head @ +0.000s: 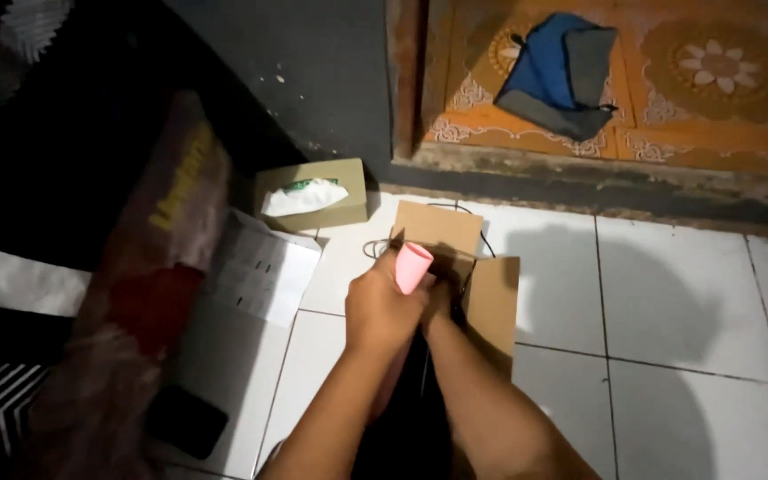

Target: The person is seen unboxing and assembling a handheld vacuum cleaner.

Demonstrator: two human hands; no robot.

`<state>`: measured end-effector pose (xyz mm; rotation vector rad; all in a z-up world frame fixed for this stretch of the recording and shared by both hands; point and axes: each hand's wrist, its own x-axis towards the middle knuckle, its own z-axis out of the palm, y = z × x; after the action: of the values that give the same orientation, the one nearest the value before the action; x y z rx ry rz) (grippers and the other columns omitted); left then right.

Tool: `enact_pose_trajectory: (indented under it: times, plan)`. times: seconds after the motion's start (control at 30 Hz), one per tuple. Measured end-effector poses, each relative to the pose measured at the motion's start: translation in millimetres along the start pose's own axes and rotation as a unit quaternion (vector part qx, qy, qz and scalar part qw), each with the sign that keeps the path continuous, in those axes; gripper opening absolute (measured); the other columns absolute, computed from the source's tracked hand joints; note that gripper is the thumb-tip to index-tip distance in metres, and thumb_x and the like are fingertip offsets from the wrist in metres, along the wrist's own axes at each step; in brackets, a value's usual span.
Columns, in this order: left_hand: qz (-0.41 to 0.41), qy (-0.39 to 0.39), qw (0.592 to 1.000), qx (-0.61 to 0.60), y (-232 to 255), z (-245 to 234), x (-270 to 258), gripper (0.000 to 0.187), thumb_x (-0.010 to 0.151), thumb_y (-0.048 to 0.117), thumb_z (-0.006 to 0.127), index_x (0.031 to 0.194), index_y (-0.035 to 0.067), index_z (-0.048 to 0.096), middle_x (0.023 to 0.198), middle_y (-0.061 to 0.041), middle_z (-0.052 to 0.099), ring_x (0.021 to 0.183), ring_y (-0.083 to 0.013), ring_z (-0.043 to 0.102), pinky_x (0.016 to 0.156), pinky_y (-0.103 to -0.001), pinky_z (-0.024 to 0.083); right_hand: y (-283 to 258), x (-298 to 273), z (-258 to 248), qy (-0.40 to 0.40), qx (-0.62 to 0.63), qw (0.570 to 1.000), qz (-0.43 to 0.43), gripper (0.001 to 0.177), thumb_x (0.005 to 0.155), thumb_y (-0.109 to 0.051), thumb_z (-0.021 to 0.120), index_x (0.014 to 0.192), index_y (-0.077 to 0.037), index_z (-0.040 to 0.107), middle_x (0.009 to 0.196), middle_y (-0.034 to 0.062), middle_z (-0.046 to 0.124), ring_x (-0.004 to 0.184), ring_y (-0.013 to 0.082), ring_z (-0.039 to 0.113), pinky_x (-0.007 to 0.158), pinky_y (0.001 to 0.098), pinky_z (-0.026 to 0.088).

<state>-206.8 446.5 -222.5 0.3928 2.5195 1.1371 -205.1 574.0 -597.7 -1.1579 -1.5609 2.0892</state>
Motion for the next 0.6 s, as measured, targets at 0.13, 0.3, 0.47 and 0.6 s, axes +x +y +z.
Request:
enact_pose_trajectory:
  times: [0.13, 0.3, 0.47, 0.6]
  plan:
    - [-0.016, -0.004, 1.0, -0.019, -11, 1, 1, 0.036, 0.078, 0.031, 0.079, 0.106, 0.01, 0.07, 0.099, -0.018, 0.075, 0.097, -0.038, 0.071, 0.085, -0.045, 0.055, -40, -21, -1, 0.008, 0.009, 1.0, 0.008, 0.04, 0.101, -0.032, 0.045, 0.123, -0.004, 0.064, 0.12, 0.0104, 0.07, 0.109, 0.0234, 0.067, 0.09, 0.0378, 0.053]
    - [-0.001, 0.016, 0.999, -0.039, -25, -12, -3, 0.04, 0.068, 0.012, 0.072, 0.108, 0.012, 0.07, 0.099, -0.016, 0.076, 0.098, -0.0357, 0.072, 0.085, -0.043, 0.056, -69, -39, 30, 0.003, 0.04, 0.999, 0.009, 0.041, 0.098, -0.033, 0.052, 0.122, -0.002, 0.063, 0.117, 0.0108, 0.07, 0.107, 0.0239, 0.067, 0.088, 0.0379, 0.054]
    - [-0.008, 0.031, 0.999, -0.018, -26, -32, -16, 0.037, 0.07, 0.015, 0.075, 0.106, 0.013, 0.071, 0.098, -0.017, 0.075, 0.096, -0.0374, 0.071, 0.084, -0.045, 0.055, -57, -69, 48, 0.006, 0.061, 0.998, 0.026, 0.043, 0.095, -0.034, 0.06, 0.121, 0.001, 0.062, 0.113, 0.0113, 0.069, 0.105, 0.0245, 0.067, 0.086, 0.038, 0.056]
    - [0.031, 0.072, 0.997, -0.004, -32, -40, -26, 0.03, 0.072, 0.016, 0.075, 0.1, 0.009, 0.07, 0.097, -0.017, 0.075, 0.094, -0.0386, 0.071, 0.083, -0.046, 0.055, -135, -161, 61, -0.045, 0.03, 0.997, -0.057, 0.032, 0.102, -0.021, 0.046, 0.125, -0.004, 0.06, 0.114, 0.0057, 0.066, 0.105, 0.0151, 0.061, 0.091, 0.0268, 0.049]
